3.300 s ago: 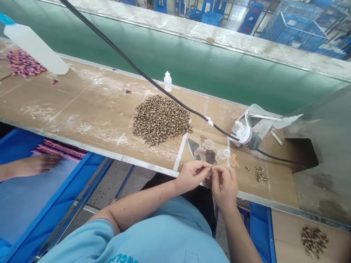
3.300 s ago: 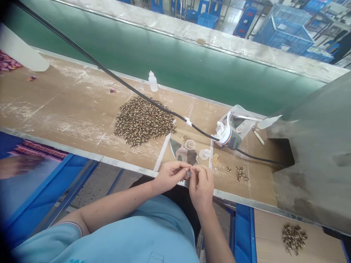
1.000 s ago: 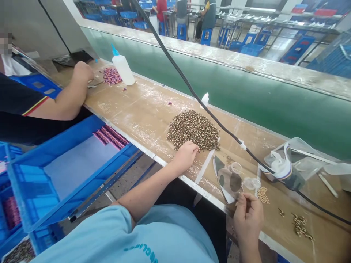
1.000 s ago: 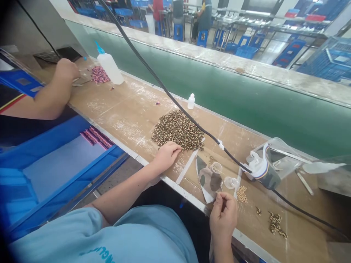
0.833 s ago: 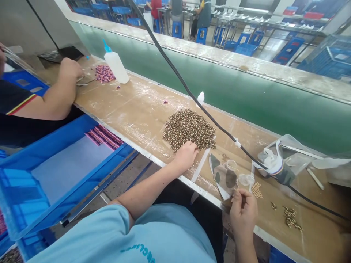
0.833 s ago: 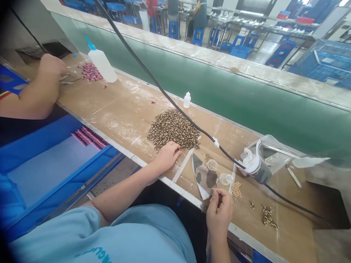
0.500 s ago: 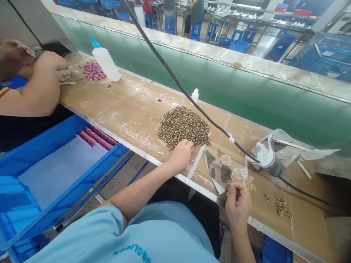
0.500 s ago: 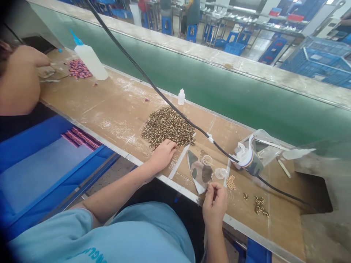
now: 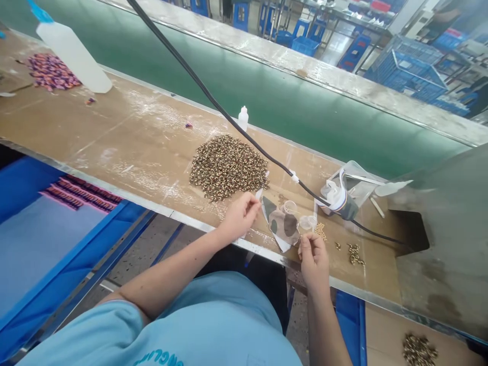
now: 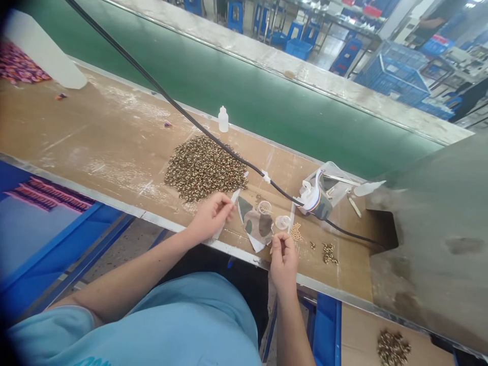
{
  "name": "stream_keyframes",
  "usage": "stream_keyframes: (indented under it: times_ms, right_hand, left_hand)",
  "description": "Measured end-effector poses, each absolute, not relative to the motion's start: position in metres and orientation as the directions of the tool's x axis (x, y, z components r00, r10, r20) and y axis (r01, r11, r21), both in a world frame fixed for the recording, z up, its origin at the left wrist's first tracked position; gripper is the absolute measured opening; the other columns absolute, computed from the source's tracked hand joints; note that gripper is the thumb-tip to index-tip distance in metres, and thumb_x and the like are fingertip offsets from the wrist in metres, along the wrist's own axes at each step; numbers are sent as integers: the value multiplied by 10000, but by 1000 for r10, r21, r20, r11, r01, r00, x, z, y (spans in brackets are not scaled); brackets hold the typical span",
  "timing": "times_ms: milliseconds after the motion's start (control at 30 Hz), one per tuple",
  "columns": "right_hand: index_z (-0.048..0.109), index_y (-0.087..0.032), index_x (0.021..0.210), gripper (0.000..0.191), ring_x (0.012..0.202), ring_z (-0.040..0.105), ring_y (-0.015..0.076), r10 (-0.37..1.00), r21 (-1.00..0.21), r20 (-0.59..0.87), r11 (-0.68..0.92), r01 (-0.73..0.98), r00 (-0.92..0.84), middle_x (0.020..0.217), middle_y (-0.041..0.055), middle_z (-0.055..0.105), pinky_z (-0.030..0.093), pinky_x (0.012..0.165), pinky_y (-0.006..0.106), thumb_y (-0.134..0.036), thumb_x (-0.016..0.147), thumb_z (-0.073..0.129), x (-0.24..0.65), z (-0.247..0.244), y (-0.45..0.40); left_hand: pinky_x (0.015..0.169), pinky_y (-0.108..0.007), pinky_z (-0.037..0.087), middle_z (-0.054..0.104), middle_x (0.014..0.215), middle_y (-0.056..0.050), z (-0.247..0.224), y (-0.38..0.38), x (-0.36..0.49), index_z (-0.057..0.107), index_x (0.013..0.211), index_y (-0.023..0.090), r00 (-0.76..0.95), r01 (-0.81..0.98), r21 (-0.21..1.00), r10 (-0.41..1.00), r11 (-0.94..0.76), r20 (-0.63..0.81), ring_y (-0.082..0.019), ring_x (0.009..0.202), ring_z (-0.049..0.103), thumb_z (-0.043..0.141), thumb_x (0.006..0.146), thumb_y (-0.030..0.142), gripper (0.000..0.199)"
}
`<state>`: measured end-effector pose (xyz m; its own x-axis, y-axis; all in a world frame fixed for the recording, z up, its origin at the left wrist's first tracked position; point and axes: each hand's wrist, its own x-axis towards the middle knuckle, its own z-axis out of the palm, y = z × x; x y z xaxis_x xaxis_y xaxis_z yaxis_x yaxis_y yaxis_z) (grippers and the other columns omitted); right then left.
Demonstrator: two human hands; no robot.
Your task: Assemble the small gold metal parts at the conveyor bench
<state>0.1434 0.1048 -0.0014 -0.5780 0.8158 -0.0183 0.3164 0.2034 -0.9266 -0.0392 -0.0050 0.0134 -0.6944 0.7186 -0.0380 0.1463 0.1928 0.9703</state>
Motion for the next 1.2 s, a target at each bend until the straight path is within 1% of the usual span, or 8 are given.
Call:
stream_keyframes:
  times_ms: [100,167,233,333,567,800,1067,1200]
  right_hand:
    - [499,-204,820,267,576,457,128,777,-829,134,428,360,-615,643,-24,490,374,569,268,-458,875,436,146,7,116]
    - [513,-203,812,244,642,494,149,717,-691,265,607,392,-644,708,6,533,386,614,286,-414,890,418,147,14,126]
    - [521,-207,809,232,692,515,166,639,-528,345,738,421,-687,756,28,556,380,626,288,-378,905,398,147,22,136]
    - [523,-210,814,229,718,521,176,521,-303,374,851,430,-768,783,44,567,353,607,280,-339,926,370,145,33,150]
    - [518,-193,786,231,646,480,174,246,101,377,947,304,-893,711,42,557,321,606,278,-251,942,358,135,47,170]
    - [520,-181,782,237,669,512,167,136,242,359,942,233,-923,699,36,585,315,663,279,-214,950,357,132,51,174]
    - [526,-175,756,227,649,493,158,113,302,334,927,220,-936,661,27,578,290,681,284,-191,935,387,130,52,171]
    - [534,-176,767,214,649,478,165,116,286,333,933,217,-936,661,33,570,287,682,294,-182,923,388,131,51,171]
  left_hand:
    - [585,-244,492,574,710,6,11,6,-12,477,819,165,-520,-291,957,836,15,-172,-99,590,574,527,827,270,117]
    - [592,-232,491,585,693,8,7,11,1,516,835,147,-424,-441,898,882,-3,-205,-88,584,575,589,794,301,175]
    - [603,-225,486,598,676,7,4,14,6,553,848,133,-378,-496,868,902,-4,-211,-81,578,575,629,769,318,215]
    - [607,-221,477,622,668,0,0,13,5,574,846,127,-370,-523,852,904,-14,-213,-82,582,586,660,748,319,232]
    - [603,-221,477,638,651,3,4,11,2,565,809,128,-365,-569,822,902,-18,-233,-75,555,584,688,726,287,218]
    - [612,-222,484,640,661,-4,2,11,4,571,807,128,-365,-581,814,897,-9,-251,-80,576,599,686,729,276,204]
    - [614,-224,482,637,662,-3,2,11,4,565,802,128,-358,-592,806,896,1,-264,-83,574,600,700,718,287,224]
    - [613,-217,485,647,701,-9,3,12,4,563,794,128,-360,-609,793,894,-8,-267,-78,584,605,722,692,306,260]
